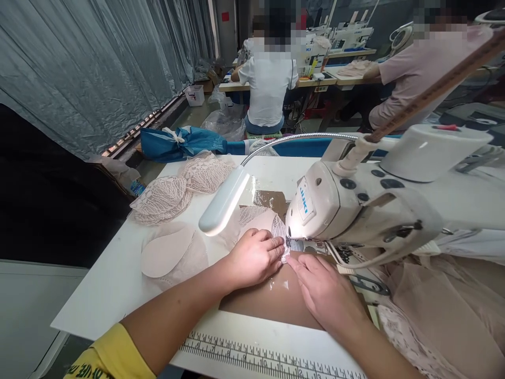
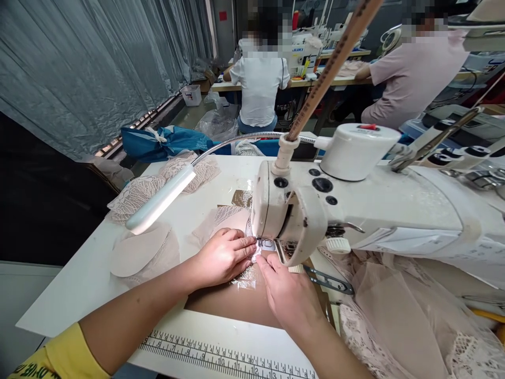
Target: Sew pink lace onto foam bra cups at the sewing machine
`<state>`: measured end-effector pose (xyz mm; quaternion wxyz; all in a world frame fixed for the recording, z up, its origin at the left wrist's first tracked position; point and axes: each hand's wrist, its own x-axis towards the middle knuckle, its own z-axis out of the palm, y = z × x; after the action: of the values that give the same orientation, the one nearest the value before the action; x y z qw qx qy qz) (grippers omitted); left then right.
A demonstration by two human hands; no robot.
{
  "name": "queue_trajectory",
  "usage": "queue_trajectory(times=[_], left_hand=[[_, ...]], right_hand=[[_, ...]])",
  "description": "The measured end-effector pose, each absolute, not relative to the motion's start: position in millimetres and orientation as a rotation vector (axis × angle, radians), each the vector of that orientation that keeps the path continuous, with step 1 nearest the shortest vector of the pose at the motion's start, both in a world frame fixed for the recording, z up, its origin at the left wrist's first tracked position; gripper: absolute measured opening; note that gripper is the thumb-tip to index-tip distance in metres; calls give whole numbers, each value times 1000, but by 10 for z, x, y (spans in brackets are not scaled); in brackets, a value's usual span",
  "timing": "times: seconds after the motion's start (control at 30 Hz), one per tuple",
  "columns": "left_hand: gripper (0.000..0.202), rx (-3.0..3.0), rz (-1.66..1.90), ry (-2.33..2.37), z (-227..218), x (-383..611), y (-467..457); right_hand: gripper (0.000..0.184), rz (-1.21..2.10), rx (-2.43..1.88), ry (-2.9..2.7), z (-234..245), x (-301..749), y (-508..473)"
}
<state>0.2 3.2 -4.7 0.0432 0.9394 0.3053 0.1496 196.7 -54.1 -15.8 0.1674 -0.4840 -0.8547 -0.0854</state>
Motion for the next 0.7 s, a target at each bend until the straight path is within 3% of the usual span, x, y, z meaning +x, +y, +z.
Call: queue_trajectory(times=[0.3, 0.7], left_hand=[[33, 2864, 463, 1060, -7, 31, 141], [35, 2747, 606, 1325, -80, -33, 220]], right_hand=[[43, -363, -1455, -2407, -190, 1926, -527], [34, -187, -1299, -2385, -190, 2014, -514]])
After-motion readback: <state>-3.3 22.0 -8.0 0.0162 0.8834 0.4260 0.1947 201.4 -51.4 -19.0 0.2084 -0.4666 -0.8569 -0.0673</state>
